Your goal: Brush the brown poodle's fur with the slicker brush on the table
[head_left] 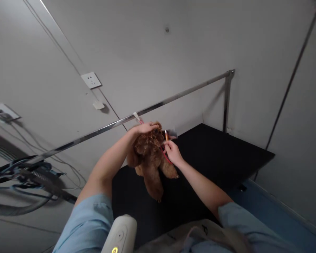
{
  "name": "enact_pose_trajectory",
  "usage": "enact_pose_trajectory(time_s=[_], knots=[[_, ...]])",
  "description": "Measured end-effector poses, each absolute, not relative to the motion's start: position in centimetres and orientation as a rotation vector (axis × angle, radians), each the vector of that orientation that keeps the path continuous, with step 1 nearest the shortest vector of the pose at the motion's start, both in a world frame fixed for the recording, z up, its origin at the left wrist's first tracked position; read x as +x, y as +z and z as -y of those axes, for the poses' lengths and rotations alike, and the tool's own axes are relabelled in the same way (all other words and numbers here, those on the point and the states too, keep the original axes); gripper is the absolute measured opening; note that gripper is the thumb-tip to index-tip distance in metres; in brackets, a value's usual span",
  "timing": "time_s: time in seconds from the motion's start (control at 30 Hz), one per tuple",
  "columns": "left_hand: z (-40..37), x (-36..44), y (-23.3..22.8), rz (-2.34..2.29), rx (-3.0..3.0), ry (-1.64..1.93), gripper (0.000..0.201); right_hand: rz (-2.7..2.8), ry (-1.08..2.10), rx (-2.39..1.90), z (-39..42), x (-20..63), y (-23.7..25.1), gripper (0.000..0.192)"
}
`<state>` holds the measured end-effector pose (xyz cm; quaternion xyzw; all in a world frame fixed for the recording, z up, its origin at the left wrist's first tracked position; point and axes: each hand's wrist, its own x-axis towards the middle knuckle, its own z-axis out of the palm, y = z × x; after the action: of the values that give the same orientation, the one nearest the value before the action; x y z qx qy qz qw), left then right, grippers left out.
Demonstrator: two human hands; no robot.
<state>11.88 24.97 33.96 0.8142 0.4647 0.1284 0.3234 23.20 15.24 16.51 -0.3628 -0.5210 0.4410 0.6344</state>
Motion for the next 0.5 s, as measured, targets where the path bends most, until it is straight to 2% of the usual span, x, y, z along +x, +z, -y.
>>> enact_pose_trajectory(time_s=[0.13, 0.23, 0.3, 0.37, 0.43, 0.5], knots=[[-26.7, 10.2, 33.9, -1.288, 2.138, 0.53, 0.026, 1.22, 1.416, -0.715, -12.0, 18.8, 12.7, 0.019], [-27.6, 9.7, 33.6, -1.315, 2.156, 0.578, 0.025, 1.178, 1.419, -0.558, -13.2, 16.5, 13.5, 0.019], [-27.9, 9.6, 33.4, -1.368, 2.17, 0.58, 0.028, 1.115, 1.413, -0.593, -15.0, 15.6, 14.1, 0.013], [-28.1, 9.8, 33.2, -1.419, 2.212, 0.583, 0.031, 1.077, 1.565, -0.708, -16.0, 14.7, 13.6, 0.009], [-28.3, 10.1, 33.1, -1.444, 2.275, 0.578, 0.034, 1.069, 1.759, -0.822, -16.0, 14.1, 12.4, 0.009], [-28.7, 10.6, 33.0, -1.422, 2.33, 0.549, 0.035, 1.09, 1.818, -0.839, -15.9, 14.0, 11.9, 0.011]])
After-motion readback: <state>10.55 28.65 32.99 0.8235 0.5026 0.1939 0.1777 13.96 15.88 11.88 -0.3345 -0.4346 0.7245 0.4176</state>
